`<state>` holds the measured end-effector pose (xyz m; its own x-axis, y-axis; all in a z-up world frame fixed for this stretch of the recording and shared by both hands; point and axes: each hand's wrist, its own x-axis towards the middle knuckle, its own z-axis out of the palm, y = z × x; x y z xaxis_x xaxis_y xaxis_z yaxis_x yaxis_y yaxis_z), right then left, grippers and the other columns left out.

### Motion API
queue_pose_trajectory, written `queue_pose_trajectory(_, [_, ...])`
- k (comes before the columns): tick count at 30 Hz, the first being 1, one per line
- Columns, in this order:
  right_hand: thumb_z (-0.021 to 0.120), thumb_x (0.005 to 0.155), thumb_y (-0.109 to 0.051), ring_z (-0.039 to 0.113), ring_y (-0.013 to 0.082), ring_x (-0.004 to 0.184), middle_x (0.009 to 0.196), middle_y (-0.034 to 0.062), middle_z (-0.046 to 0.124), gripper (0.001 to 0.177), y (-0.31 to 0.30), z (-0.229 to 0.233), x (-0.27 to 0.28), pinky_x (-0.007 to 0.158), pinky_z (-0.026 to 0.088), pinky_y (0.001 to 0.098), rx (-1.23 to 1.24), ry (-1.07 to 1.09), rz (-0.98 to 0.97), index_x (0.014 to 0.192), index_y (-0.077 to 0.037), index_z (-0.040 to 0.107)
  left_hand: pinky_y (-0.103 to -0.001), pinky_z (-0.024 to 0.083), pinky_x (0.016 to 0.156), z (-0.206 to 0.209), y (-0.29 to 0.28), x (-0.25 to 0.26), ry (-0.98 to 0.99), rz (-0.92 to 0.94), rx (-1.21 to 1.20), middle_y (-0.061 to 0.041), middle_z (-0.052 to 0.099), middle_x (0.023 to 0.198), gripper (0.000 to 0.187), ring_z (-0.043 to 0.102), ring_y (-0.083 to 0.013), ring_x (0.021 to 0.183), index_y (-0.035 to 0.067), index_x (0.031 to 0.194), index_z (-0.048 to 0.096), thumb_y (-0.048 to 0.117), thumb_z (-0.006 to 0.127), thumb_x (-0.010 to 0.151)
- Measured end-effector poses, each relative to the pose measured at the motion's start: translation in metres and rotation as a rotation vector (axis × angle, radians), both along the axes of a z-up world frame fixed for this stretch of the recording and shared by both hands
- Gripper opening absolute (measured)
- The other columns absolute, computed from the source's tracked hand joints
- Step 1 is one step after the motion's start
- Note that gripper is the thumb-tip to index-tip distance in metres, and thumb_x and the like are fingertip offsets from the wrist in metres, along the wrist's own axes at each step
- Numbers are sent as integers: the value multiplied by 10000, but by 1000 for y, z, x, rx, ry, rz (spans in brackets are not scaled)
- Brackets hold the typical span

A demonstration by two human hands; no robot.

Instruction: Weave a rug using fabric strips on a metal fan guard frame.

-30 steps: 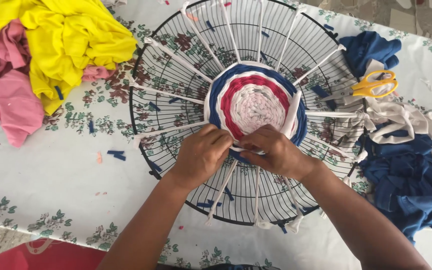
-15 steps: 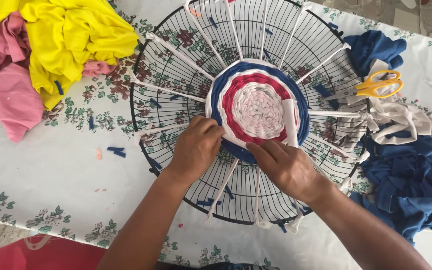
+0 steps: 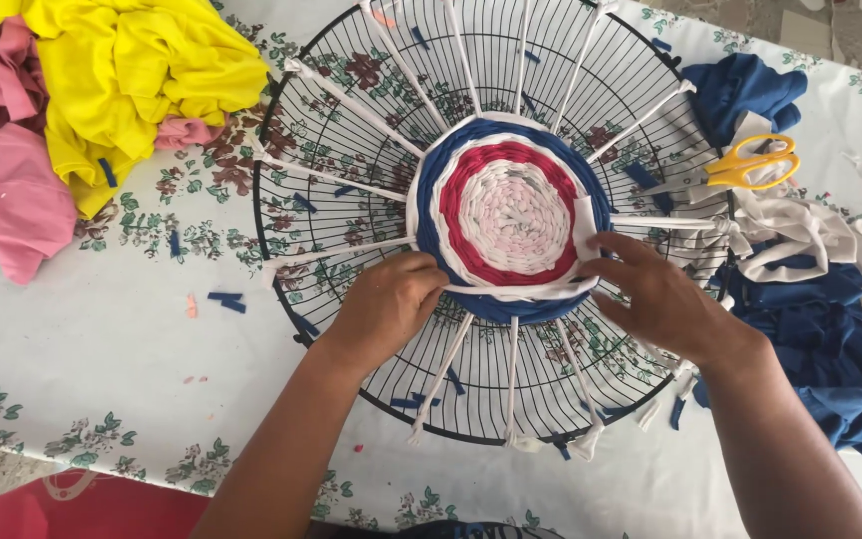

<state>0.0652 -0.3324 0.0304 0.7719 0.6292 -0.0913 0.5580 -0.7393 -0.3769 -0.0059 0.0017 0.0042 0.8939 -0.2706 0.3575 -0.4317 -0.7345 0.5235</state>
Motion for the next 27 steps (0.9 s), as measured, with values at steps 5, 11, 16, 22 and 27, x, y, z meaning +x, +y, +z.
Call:
queue_pose_trajectory(5, [723,876,-5,767,311,751,885,182,759,215,25,23,-16,664,628,403,261,-80,-59,1083,-39,771,-270,614,716,-19,7,2,-57,-74,137,-73,703,950,115,722,-239,907,96,954,774,32,718,876])
queue_pose_trajectory(11, [738,913,53,719,173,574,741,98,705,177,64,-6,-23,572,559,244,816,-1,-449,999,-76,651,-338,625,687,-27,0,1,-110,-36,135,-98,678,928,92,709,-270,879,72,970,772,66,741,885])
queue_pose_trajectory(16, [695,962,43,737,217,751,1016,184,720,130,91,-28,-28,646,578,317,957,-107,-291,1090,34,677,-274,611,647,-28,0,0,-182,27,187,-15,656,907,90,701,-197,851,150,964,773,112,703,921])
queue_pose_trajectory(22, [790,863,-76,758,264,681,827,57,770,169,95,-33,-36,566,598,373,487,-319,-23,1021,-124,755,-247,594,608,-35,-1,0,-197,27,160,-7,645,848,95,695,-175,795,139,971,766,93,699,922])
queue_pose_trajectory(27, [721,961,115,729,320,712,926,182,772,108,104,22,-25,699,573,388,817,-582,-114,913,19,709,-294,601,604,-24,-3,1,-139,5,139,-50,640,845,137,702,-220,792,127,1027,744,55,706,917])
